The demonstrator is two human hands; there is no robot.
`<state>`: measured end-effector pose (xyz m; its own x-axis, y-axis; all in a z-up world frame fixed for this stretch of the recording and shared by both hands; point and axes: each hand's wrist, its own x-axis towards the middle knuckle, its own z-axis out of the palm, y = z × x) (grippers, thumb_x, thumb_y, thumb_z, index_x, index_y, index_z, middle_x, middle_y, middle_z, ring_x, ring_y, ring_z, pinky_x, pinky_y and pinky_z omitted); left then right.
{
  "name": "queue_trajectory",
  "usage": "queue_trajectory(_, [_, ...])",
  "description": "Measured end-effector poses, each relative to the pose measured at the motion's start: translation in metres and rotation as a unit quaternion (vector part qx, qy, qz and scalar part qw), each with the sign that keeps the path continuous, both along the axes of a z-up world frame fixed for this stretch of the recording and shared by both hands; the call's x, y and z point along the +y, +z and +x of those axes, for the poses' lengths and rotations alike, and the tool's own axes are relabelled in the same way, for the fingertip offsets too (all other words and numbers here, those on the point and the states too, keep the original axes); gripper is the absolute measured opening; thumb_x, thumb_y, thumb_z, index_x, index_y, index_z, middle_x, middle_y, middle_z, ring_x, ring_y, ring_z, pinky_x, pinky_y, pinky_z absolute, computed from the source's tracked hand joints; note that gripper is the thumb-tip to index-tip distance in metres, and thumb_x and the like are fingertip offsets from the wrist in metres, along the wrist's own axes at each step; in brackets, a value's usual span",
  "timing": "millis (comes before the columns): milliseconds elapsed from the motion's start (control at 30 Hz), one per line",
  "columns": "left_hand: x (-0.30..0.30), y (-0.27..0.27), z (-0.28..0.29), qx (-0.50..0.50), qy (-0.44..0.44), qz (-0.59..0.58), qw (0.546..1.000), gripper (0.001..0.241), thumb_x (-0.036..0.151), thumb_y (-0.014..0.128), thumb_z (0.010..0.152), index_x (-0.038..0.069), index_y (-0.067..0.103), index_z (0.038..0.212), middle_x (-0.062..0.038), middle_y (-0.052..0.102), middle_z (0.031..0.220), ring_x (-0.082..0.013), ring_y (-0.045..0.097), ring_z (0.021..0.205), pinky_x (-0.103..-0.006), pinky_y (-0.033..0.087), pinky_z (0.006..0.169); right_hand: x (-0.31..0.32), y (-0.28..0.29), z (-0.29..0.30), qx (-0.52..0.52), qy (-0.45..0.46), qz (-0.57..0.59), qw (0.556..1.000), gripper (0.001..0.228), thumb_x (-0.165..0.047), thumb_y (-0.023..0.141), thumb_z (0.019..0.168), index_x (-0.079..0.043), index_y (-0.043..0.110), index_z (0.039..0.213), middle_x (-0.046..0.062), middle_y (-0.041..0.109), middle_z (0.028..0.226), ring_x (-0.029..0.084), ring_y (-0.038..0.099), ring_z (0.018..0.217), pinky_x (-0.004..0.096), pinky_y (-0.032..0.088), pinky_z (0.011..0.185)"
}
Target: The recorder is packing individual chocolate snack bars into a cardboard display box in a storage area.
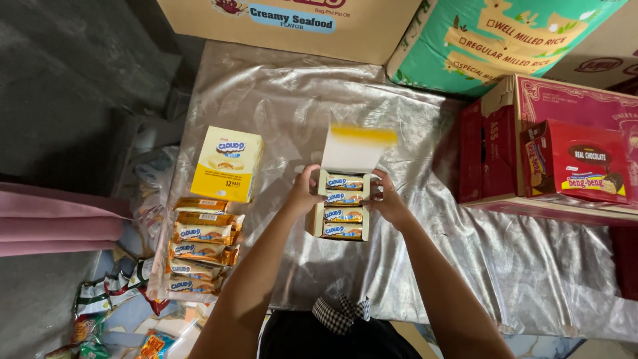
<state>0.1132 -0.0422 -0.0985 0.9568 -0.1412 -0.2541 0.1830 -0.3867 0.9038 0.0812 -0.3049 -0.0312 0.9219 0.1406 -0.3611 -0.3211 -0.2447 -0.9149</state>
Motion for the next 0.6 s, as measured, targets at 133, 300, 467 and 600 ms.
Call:
queue_trajectory(133, [0.000,0.000,-0.005,-0.073,-0.014,-0.014,0.997,0.088,-0.003,0.085,0.062,0.024,0.048,0.137,-0.008,0.052,0.118,-0.0224,0.061,0.102,-0.0354,0.056,0.088,-0.006,-0.001,-0.009,-0.267,0.097,0.035,0.958,0.080,0.018,0.070,0.084,-0.016,0.041,0.150,0.015,0.049,0.141,0.021,0.055,0.118,0.031,0.048,0.096])
queue_trajectory(300, [0.001,0.017,-0.017,-0.142,0.002,-0.002,0.990,0.056,0.008,0.084,0.084,0.019,0.057,0.132,-0.012,0.055,0.102,-0.0216,0.058,0.087,-0.0332,0.052,0.078,0.002,-0.001,-0.012,-0.067,-0.005,-0.017,0.998,0.076,0.023,0.057,0.076,-0.018,0.050,0.140,0.007,0.055,0.114,0.015,0.059,0.086,0.028,0.053,0.072])
queue_trajectory(467, [-0.002,-0.004,-0.021,-0.143,0.042,-0.068,0.986,0.043,0.010,0.079,0.083,0.013,0.053,0.117,-0.008,0.055,0.088,-0.0182,0.058,0.077,-0.0322,0.051,0.071,0.005,-0.009,-0.018,-0.089,-0.018,-0.028,0.995,0.070,0.021,0.059,0.080,-0.018,0.048,0.137,0.006,0.056,0.112,0.013,0.057,0.087,0.027,0.053,0.074])
queue_trajectory(600, [-0.001,-0.024,-0.025,-0.111,0.041,-0.035,0.992,0.021,0.014,0.080,0.086,0.007,0.063,0.095,-0.005,0.067,0.077,-0.0182,0.066,0.070,-0.0343,0.054,0.067,0.003,-0.037,-0.020,-0.065,-0.098,-0.023,0.993,0.044,0.013,0.058,0.088,-0.014,0.043,0.120,0.005,0.059,0.107,0.013,0.060,0.082,0.029,0.052,0.063])
